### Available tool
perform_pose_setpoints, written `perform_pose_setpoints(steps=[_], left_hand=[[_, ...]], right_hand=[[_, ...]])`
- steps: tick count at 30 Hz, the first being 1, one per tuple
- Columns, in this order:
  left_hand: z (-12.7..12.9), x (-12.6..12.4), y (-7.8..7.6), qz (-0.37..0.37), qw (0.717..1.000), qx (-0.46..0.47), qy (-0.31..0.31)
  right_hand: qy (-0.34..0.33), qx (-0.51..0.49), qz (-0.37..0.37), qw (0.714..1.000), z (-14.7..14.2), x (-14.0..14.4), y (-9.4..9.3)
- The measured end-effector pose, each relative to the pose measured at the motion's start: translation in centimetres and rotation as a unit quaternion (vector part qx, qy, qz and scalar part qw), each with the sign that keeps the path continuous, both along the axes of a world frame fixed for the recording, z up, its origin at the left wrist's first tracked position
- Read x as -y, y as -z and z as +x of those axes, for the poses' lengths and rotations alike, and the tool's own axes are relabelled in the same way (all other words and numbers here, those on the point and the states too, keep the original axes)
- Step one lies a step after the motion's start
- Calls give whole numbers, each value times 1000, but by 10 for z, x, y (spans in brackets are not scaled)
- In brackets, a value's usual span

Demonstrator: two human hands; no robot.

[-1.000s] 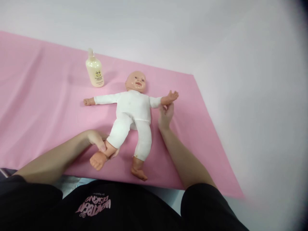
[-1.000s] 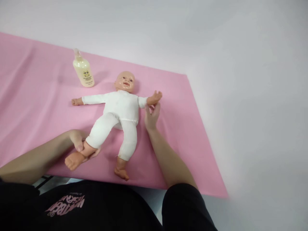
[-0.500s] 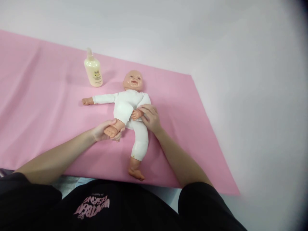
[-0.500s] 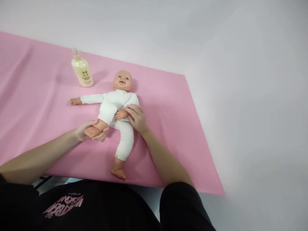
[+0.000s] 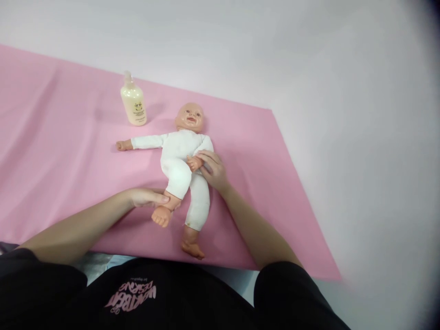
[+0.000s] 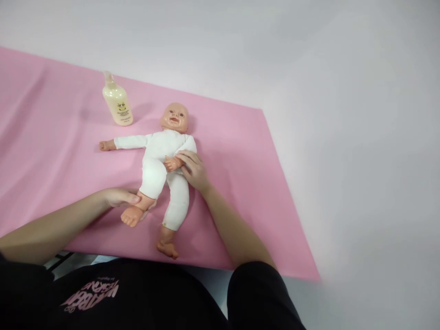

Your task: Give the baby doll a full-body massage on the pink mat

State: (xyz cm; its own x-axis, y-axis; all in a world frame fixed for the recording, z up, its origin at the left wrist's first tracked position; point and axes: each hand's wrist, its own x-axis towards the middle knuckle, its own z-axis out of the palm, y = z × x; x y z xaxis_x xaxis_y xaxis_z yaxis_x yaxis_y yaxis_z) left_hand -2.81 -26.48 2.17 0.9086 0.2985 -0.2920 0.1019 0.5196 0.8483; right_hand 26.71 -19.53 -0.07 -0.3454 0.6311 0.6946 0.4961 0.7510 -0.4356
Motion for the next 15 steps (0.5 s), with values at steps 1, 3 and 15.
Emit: perform_pose_setpoints(steps=[1, 3, 15], left_hand=[[0, -1, -1, 19, 1000, -11, 10], [1, -3, -7, 58, 997, -20, 46], [2, -2, -21, 119, 970, -22, 211]], right_hand=[[-1, -12, -10, 1000, 1, 0, 1], [6, -52, -34, 998, 3, -2, 4], [106, -400, -191, 890, 22, -24, 8]])
